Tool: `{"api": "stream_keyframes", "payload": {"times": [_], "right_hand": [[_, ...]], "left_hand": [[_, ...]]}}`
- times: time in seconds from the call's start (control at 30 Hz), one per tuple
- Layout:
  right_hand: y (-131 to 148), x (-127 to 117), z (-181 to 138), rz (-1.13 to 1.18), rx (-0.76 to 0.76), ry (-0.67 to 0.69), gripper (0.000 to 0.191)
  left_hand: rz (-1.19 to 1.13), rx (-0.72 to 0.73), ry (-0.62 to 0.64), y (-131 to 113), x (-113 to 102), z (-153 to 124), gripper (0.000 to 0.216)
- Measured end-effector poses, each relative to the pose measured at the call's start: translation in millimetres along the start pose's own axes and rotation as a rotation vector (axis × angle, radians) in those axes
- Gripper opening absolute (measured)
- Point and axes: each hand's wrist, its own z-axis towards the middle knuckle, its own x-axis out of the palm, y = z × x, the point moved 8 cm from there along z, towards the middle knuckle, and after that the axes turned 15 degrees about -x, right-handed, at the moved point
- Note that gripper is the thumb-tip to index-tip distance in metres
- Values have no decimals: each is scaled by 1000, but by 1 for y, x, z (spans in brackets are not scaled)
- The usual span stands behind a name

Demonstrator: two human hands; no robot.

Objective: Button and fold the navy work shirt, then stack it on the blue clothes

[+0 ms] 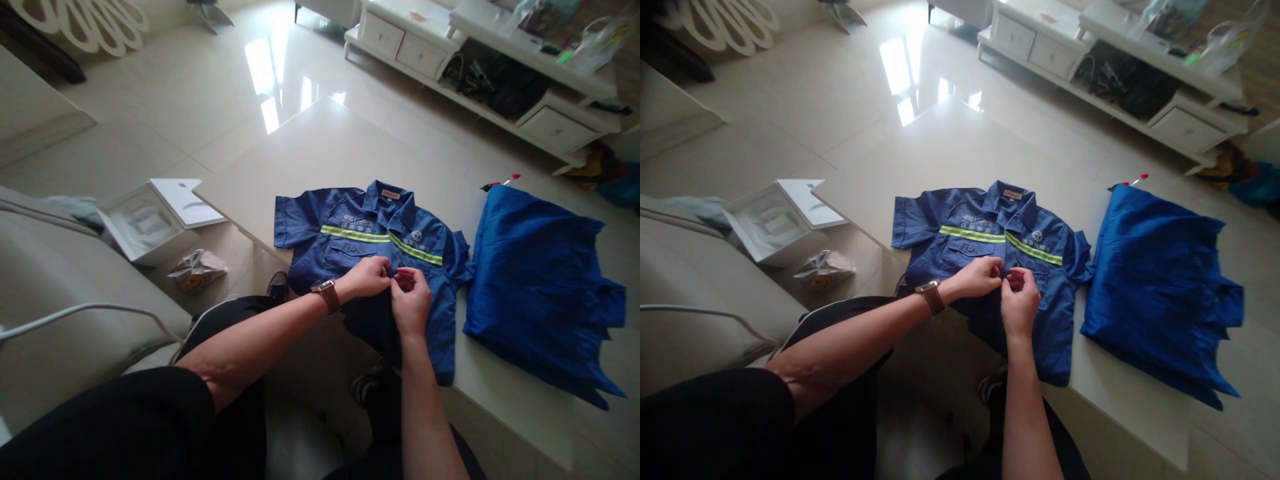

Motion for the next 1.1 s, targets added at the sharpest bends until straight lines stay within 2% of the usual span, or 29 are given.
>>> {"api": "stream_keyframes", "payload": {"times": [0.13,0.27,0.37,0.63,0.73,0.83,0.93,1.1], "right_hand": [[1,1,3,-23,-24,24,24],[-3,0,4,-6,-1,35,23],[-5,-3,5,-3,2,32,24],[0,-7,6,-64,-68,39,21],[0,-6,6,-90,-98,54,18],[-1,-5,4,-88,-106,49,17],[-5,-4,2,-70,-84,33,17],[-18,-2,0,-17,20,9,22]], "left_hand": [[-171,-53,52,10,3,7,9],[-264,-37,71,17,6,15,6],[-268,-5,55,16,7,17,3],[-280,23,-1,14,5,14,21],[-289,1,-20,16,4,14,20],[-324,-21,19,18,5,14,14],[-330,-4,43,16,6,14,11],[-247,-25,31,14,4,13,29]]}}
